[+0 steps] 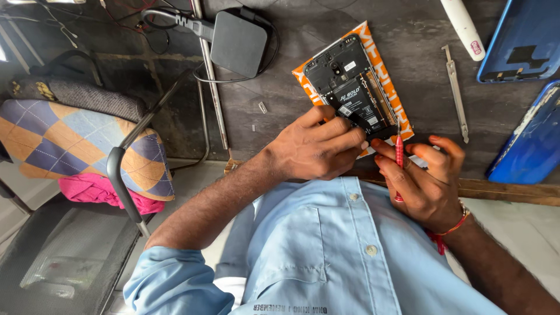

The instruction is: The person works on the internal components of a mobile phone by hand and with a small screwdriver. The person removes and replaces internal parts and uses the screwdriver on the phone assembly while it is placed on a desk.

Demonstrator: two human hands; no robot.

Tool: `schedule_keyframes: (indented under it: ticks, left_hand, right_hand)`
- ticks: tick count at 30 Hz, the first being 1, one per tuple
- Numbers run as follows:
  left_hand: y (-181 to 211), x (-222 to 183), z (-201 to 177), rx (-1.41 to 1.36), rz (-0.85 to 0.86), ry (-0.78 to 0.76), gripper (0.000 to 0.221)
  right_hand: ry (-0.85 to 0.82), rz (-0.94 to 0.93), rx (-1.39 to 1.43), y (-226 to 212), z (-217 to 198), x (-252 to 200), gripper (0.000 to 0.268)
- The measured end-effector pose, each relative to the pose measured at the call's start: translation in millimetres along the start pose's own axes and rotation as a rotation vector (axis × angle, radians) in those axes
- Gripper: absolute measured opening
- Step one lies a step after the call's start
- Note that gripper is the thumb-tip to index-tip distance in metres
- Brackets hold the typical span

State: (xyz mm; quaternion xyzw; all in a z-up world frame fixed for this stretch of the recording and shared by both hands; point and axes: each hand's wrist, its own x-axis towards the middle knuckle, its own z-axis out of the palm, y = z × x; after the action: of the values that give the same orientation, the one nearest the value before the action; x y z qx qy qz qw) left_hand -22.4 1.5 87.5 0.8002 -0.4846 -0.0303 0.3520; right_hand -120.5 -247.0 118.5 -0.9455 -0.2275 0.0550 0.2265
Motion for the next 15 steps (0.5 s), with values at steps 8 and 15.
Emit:
schedule_keyframes:
  ticks: [8, 15]
  left_hand:
    - [0, 4, -2, -0.003, 0.009, 0.025, 0.012]
    - [-1, 4, -1, -0.052, -0.040, 0.009, 0.017]
  right_hand:
    - [0.348, 0.027, 0.226, 21, 1, -41, 0.044]
    - [0.267, 0.037, 0.235, 22, 3, -43, 0.027]
